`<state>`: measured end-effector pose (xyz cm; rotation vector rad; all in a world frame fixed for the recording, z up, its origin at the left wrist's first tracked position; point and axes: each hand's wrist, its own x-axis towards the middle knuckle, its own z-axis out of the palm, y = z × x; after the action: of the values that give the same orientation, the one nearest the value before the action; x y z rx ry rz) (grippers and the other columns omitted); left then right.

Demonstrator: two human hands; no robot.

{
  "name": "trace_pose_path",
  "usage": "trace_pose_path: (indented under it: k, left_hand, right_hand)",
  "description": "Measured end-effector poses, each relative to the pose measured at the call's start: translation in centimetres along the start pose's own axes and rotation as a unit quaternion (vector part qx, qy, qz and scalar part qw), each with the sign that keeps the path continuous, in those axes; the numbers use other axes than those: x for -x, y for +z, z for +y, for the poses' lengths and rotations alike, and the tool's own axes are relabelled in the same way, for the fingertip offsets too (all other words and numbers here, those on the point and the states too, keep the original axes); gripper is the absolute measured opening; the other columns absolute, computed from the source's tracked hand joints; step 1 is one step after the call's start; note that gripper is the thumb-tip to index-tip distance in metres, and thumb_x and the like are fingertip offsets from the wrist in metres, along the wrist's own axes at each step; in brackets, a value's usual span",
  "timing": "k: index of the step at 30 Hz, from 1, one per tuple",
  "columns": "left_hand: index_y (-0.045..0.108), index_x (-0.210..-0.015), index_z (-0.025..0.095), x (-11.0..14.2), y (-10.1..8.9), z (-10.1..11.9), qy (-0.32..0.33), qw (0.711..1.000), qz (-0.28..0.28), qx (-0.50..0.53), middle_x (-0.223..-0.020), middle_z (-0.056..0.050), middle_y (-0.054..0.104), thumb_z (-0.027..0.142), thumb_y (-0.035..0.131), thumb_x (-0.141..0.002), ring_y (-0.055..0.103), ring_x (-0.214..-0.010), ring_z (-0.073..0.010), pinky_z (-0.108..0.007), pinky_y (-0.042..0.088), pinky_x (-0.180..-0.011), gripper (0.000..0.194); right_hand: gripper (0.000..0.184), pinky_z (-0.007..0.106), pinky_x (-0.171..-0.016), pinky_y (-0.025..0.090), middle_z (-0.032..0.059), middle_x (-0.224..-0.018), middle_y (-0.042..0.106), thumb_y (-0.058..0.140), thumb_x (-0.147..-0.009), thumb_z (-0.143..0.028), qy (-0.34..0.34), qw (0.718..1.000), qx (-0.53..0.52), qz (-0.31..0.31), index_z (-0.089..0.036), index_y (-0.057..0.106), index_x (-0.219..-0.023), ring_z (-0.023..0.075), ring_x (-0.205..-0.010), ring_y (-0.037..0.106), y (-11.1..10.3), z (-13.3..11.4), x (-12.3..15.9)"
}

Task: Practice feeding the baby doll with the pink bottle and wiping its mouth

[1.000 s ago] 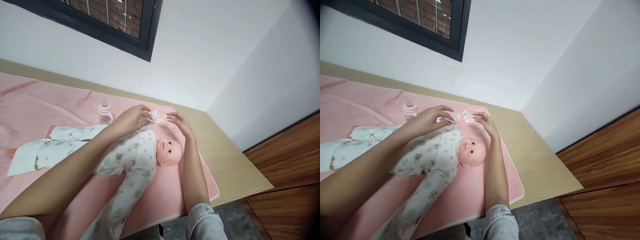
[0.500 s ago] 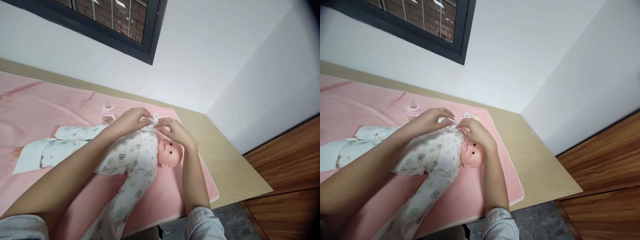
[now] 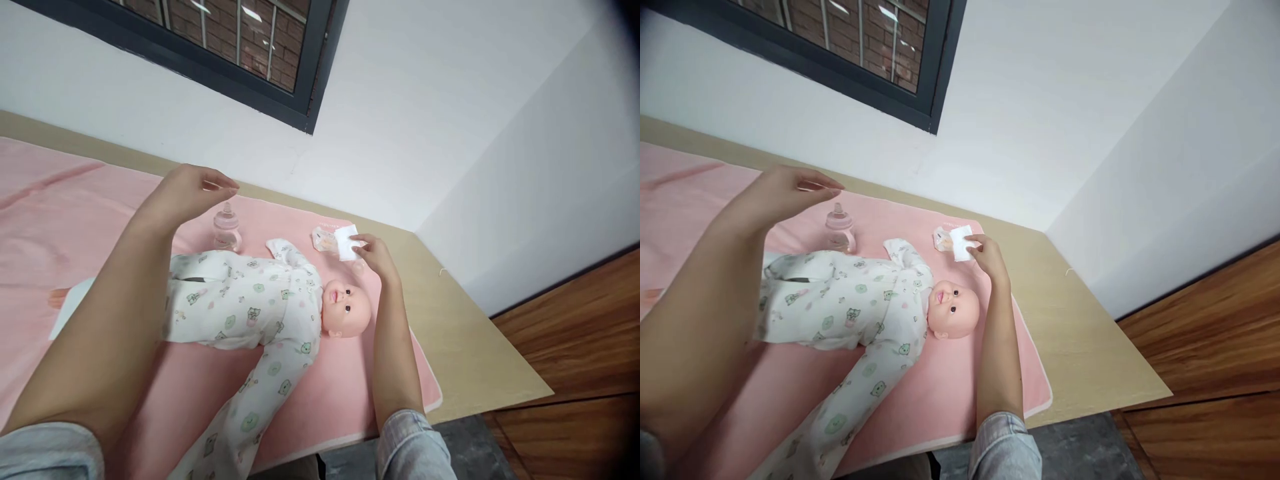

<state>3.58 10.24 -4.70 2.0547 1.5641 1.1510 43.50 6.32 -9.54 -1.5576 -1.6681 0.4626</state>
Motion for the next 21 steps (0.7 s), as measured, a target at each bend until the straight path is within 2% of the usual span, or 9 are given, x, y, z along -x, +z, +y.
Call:
trace_pose_path:
  k: [2,4,7,10,15,19,21]
  left_hand:
    - [0.07,-0.104,0.018,-0.4,-0.4,-1.2,-0.028,1.0,-0.005,-0.002,-0.109,-0.003,0.069,0.039,0.062,-0.083,0.062,-0.102,-0.024,-0.039,0.044,-0.099,0.03]
    - [0.07,-0.103,0.017,-0.7,-0.6,-2.0,-0.05,0.999,-0.002,-0.015,-0.11,-0.004,0.069,0.039,0.063,-0.083,0.062,-0.101,-0.0239,-0.039,0.045,-0.098,0.03]
    - [0.068,-0.107,0.017,-1.0,-0.7,-2.9,-0.065,0.997,-0.003,-0.041,-0.11,-0.005,0.068,0.041,0.064,-0.083,0.061,-0.099,-0.0239,-0.04,0.046,-0.095,0.034]
    - [0.065,-0.114,0.017,-1.1,-0.8,-3.4,-0.076,0.996,-0.015,-0.049,-0.112,-0.006,0.066,0.043,0.065,-0.083,0.06,-0.101,-0.0251,-0.042,0.045,-0.096,0.04]
    - [0.064,-0.117,0.016,-0.9,-0.8,-3.6,-0.062,0.998,-0.019,-0.021,-0.115,-0.008,0.065,0.045,0.063,-0.081,0.06,-0.102,-0.0242,-0.04,0.043,-0.094,0.047]
    - [0.064,-0.117,0.014,-1.0,-0.6,-3.9,-0.059,0.998,-0.013,-0.017,-0.114,-0.008,0.066,0.047,0.062,-0.08,0.06,-0.102,-0.0235,-0.038,0.042,-0.091,0.05]
    - [0.062,-0.121,0.016,-1.3,-0.6,-4.5,-0.07,0.997,-0.024,-0.031,-0.117,-0.008,0.065,0.049,0.065,-0.078,0.06,-0.102,-0.0243,-0.039,0.043,-0.092,0.054]
  right_hand:
    - [0.038,0.034,-0.077,0.051,0.004,-0.094,0.071,0.063,-0.074,-0.028,0.015,0.999,-0.05,0.003,-0.019,0.07,-0.111,0.0122,-0.066,0.055,0.8,1.2,-1.1]
    - [0.041,0.036,-0.084,0.052,0.0039,-0.102,0.07,0.066,-0.073,-0.029,0.031,0.991,-0.131,-0.007,-0.02,0.068,-0.113,0.0124,-0.073,0.059,1.9,2.2,-2.2]
    - [0.049,0.035,-0.096,0.052,0.0039,-0.111,0.069,0.069,-0.072,-0.026,0.076,0.957,-0.272,-0.064,-0.021,0.064,-0.12,0.013,-0.088,0.065,3.8,3.2,-3.7]
    - [0.06,0.034,-0.101,0.05,0.0035,-0.114,0.068,0.07,-0.071,-0.02,0.122,0.927,-0.338,-0.109,-0.023,0.056,-0.129,0.0137,-0.094,0.068,5.1,3.8,-4.7]
    - [0.061,0.037,-0.099,0.053,0.007,-0.127,0.062,0.065,-0.076,-0.018,0.181,0.905,-0.379,-0.068,-0.021,0.048,-0.134,0.0156,-0.09,0.072,5.6,4.8,-5.1]
    - [0.058,0.037,-0.099,0.053,0.0062,-0.129,0.062,0.068,-0.073,-0.019,0.178,0.902,-0.391,-0.037,-0.024,0.052,-0.129,0.0167,-0.09,0.072,5.0,5.9,-4.7]
    - [0.053,0.038,-0.1,0.053,0.0055,-0.132,0.059,0.068,-0.071,-0.019,0.165,0.909,-0.384,0.001,-0.024,0.057,-0.122,0.0163,-0.087,0.072,4.5,6.6,-4.3]
